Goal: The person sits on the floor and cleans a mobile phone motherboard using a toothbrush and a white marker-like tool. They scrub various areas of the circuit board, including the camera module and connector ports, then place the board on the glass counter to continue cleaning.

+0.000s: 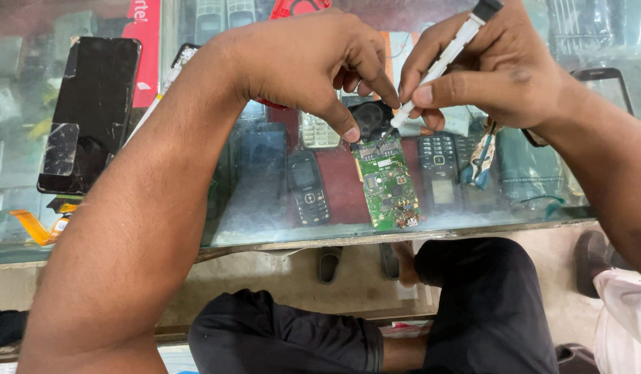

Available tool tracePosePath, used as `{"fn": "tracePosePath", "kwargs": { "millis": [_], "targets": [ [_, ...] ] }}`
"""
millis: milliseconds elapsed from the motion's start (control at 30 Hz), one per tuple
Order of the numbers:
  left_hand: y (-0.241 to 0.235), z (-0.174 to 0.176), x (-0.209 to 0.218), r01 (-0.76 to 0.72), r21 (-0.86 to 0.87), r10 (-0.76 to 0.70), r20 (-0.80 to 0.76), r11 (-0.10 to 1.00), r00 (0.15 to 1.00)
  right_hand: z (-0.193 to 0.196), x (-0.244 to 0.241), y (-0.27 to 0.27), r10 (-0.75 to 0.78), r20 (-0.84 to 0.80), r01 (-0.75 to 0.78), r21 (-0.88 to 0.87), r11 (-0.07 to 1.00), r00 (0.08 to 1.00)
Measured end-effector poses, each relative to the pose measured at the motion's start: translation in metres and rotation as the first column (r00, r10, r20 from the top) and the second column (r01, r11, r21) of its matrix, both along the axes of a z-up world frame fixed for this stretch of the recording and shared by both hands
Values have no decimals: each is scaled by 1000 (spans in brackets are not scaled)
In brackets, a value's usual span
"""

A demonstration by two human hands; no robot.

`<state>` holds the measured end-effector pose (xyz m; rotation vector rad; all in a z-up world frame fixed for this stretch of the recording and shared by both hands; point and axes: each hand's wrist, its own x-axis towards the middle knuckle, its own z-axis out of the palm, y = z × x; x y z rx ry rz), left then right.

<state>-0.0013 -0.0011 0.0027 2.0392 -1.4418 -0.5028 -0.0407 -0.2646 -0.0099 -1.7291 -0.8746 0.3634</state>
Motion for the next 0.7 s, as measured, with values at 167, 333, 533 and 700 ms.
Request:
{"fn": "tracePosePath", "kwargs": {
  "millis": [167, 333, 533, 700],
  "targets": [
    [0, 2, -1, -7, 18, 7, 14, 1000, 1000, 4, -3, 2, -20, -9, 20, -18, 1000, 1000],
    [0, 1, -2, -48, 57, 48, 3, 997, 999, 2, -3, 4, 7, -4, -7, -7, 1000, 1000],
    [-1, 1, -1, -12, 8, 12, -21, 1000, 1000, 4, -4, 4, 11, 0, -11, -28, 1000, 1000],
    [0, -1, -1, -15, 5, 15, -27, 1000, 1000, 5, -3, 5, 17, 23, -16, -52, 999, 1000]
  ]
}}
